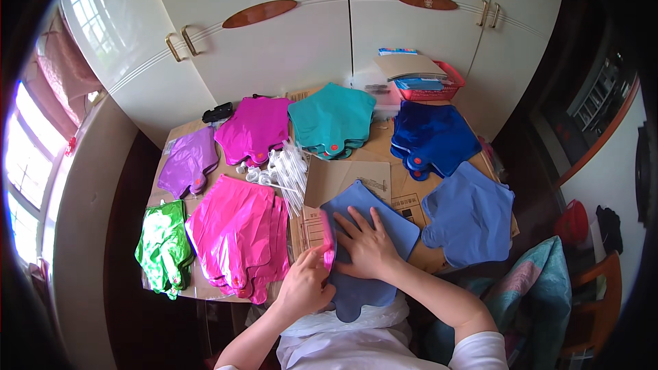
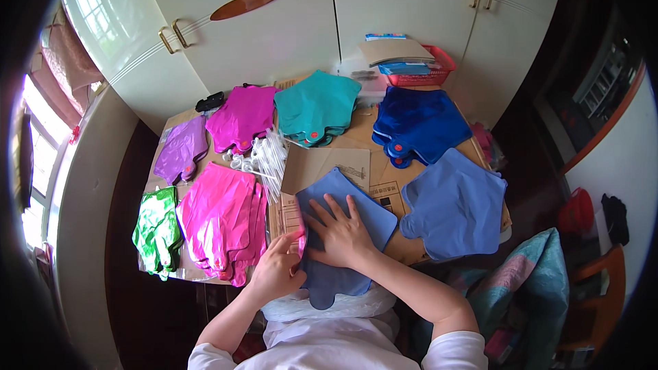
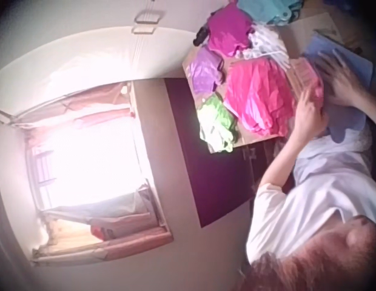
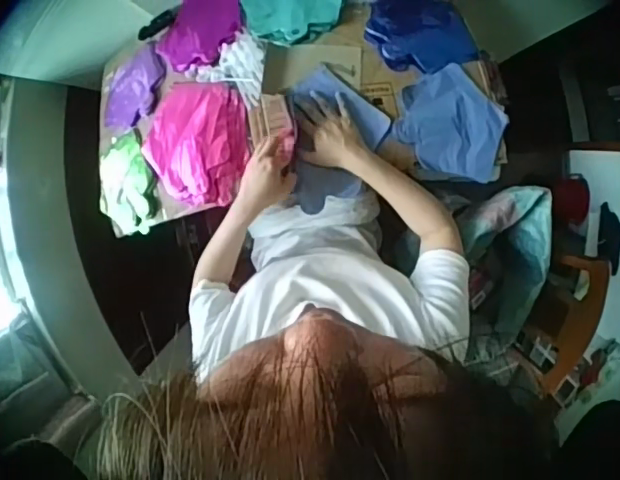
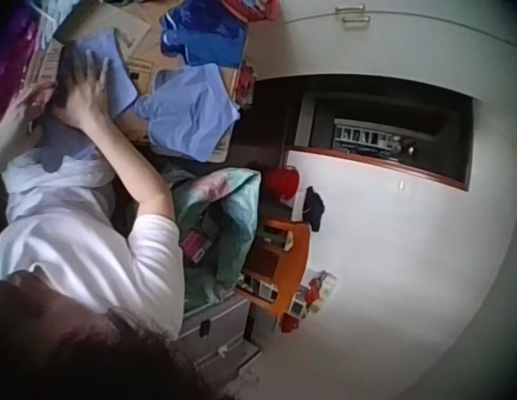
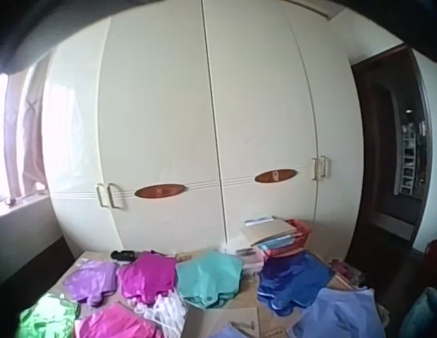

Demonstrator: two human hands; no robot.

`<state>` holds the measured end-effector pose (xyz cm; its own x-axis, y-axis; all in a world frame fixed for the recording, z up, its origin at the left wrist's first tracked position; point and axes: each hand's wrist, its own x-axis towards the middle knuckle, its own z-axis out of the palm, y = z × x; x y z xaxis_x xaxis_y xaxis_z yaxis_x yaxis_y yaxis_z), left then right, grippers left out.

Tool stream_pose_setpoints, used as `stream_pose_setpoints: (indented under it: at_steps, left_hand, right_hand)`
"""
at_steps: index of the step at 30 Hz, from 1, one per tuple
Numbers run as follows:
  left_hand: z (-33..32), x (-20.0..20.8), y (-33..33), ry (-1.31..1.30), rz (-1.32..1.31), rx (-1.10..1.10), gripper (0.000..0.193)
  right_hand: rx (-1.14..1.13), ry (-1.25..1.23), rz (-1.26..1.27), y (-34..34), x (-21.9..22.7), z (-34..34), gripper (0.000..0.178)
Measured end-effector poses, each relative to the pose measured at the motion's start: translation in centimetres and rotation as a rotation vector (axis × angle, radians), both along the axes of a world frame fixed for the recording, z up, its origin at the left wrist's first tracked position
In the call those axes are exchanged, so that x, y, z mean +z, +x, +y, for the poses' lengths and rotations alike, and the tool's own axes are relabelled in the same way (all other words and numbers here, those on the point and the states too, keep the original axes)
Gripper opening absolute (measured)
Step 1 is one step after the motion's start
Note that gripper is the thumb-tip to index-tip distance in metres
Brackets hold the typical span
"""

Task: Manually packaging colorful fabric items into plastic bags with cardboard backing inserts.

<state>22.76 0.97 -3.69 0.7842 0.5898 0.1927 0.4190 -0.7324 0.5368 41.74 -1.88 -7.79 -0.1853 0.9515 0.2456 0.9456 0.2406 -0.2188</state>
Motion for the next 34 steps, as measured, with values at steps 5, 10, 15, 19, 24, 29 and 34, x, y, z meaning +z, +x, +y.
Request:
stream_pose_setpoints:
  at_steps: [5,10,15,19,24,29,34]
  left_hand:
    - [0.0,-1.3,0.0,-0.119,0.002,-0.058,0.016]
    - [-0.3,-2.5,0.0,-0.143,-0.076,-0.049,0.016]
    - [-0.2,-2.5,0.1,-0.085,-0.104,-0.087,0.017]
    - [-0.3,-3.2,0.3,-0.049,-0.086,-0.061,0.017]
    - [-0.7,-2.6,0.9,0.023,-0.022,-0.038,0.017]
    - [-0.8,-1.9,1.0,0.009,0.003,-0.079,0.02]
    - [1.2,-2.4,-0.2,-0.235,-0.058,-0.181,0.024]
  right_hand:
    - [-0.019,-0.011,0.038,0.0,-0.4,0.2,0.063]
    - [-0.031,-0.03,0.059,-0.2,-0.3,0.2,0.059]
    - [-0.035,-0.078,-0.037,0.0,-0.3,0.4,0.05]
    - [-0.005,0.128,0.284,0.6,-1.4,0.8,0.032]
    - [-0.055,0.248,0.505,0.9,-0.9,0.8,0.022]
    - [-0.097,0.284,0.514,0.9,-2.1,1.2,0.02]
    - [-0.102,0.283,0.492,1.0,-2.2,1.0,0.018]
